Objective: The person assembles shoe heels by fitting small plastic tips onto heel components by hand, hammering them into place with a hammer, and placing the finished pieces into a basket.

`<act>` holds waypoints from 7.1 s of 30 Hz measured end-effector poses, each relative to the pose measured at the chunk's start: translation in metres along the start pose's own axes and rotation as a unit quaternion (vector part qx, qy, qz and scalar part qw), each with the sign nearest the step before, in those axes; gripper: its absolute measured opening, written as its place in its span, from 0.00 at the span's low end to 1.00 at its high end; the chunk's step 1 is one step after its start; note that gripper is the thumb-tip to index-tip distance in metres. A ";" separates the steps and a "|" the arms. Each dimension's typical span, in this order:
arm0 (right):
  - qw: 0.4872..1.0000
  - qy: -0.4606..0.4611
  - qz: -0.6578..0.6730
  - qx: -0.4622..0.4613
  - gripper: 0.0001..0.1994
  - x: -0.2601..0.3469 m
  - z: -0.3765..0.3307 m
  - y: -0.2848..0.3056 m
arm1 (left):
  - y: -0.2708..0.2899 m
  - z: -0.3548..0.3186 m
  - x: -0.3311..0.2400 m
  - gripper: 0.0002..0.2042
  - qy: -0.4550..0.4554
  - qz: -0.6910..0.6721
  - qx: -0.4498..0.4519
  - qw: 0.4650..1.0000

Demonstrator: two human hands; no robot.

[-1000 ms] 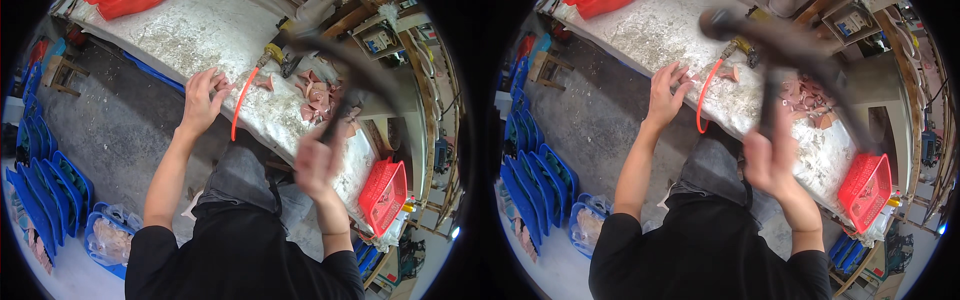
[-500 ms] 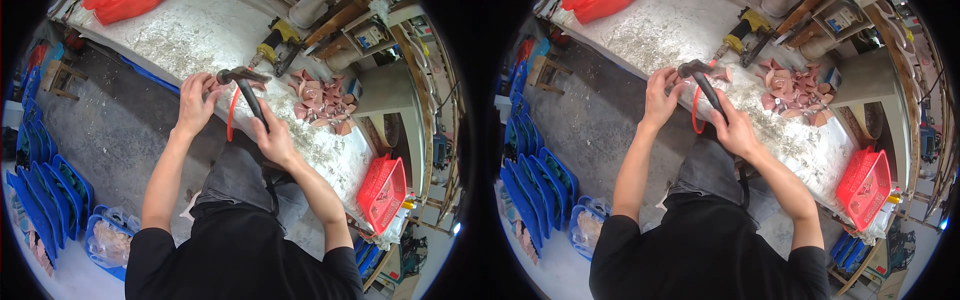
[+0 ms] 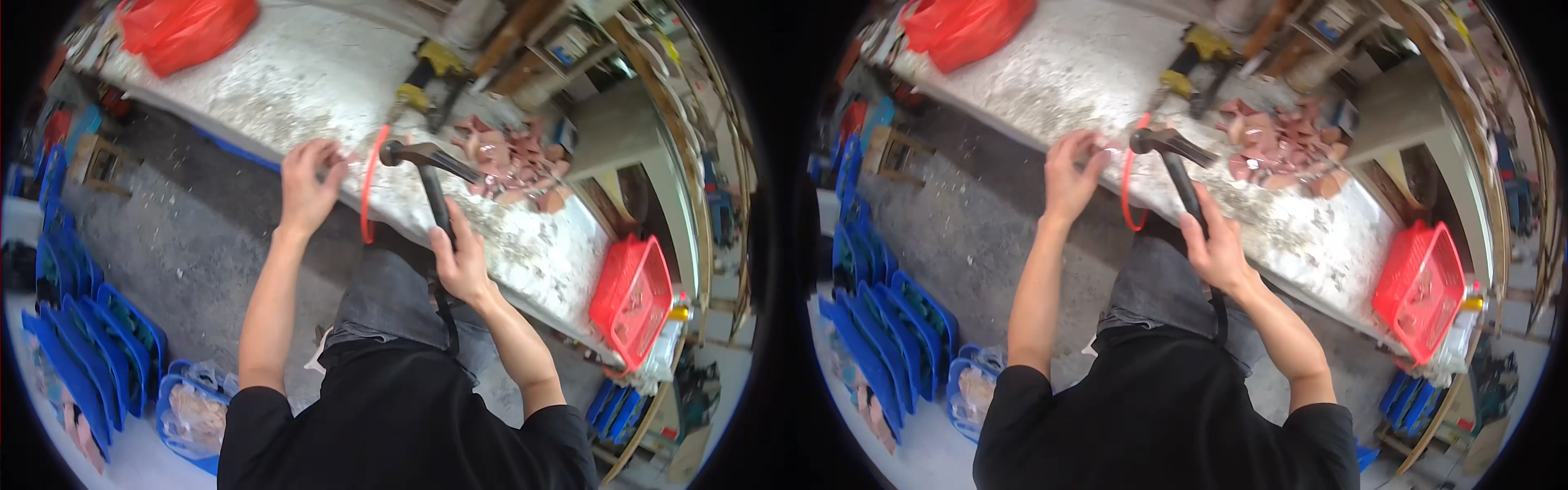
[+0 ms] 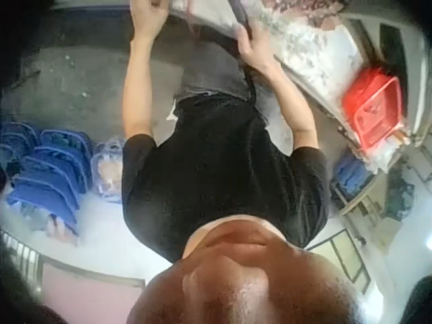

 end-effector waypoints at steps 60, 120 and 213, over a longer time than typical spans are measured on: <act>0.648 -0.231 0.030 -0.725 0.05 -0.036 -0.368 0.521 | -0.423 -0.285 -0.455 0.10 -0.426 -0.161 0.434 0.778; 0.633 -0.031 0.103 -0.767 0.13 -0.006 -0.452 0.531 | -0.505 -0.293 -0.396 0.29 0.182 -0.464 0.468 0.730; 0.941 -0.259 0.198 0.094 0.10 -0.090 0.008 0.095 | -0.171 -0.080 -0.149 0.09 -0.135 -0.069 0.160 0.975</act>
Point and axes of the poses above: each hand's wrist, its own z-axis towards the middle knuckle, its own y-axis out of the back of the hand, x = y × z, the point moved 8 cm from there along z, towards the middle knuckle, and after that the axes turned 15 degrees about y, right-handed, at the moved point
